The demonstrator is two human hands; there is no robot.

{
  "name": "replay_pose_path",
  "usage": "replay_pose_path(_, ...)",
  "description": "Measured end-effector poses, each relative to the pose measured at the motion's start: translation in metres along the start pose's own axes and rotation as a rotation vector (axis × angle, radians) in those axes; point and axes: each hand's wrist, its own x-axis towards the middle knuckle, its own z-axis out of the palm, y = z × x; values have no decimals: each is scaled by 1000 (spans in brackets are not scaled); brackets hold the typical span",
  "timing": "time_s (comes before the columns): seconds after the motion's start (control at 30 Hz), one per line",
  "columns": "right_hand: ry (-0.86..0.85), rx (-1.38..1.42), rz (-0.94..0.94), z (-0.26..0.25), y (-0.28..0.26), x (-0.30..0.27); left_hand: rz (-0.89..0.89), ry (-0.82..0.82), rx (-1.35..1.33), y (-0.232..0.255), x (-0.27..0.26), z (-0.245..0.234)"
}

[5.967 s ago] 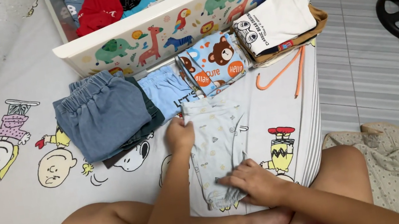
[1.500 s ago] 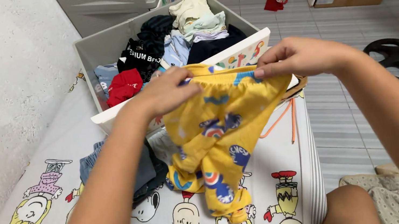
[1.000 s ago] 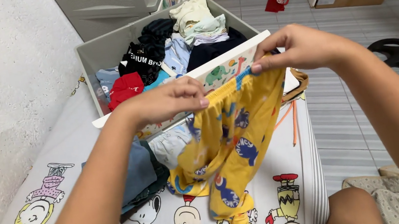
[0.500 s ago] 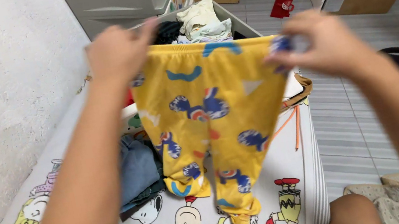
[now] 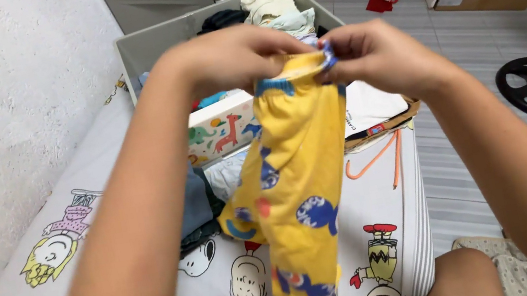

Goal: Folding small children's garments and organizing them on a bed.

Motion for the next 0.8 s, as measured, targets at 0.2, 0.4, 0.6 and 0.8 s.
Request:
replay_pose_path(0.2,162,131,-43,-3,0,6,-336,189,-607,-122,-64,110)
replay_pose_path(0.4,164,389,-64,-7,9,19,-513,100,-1147,-273,36,282)
replay_pose_path(0.6,300,484,-152,-53,14,8,209,475,-1788,-125,50,204)
replay_pose_path(0.8,473,420,-74,-110,53,5,257,485,-1546,-140,48,126)
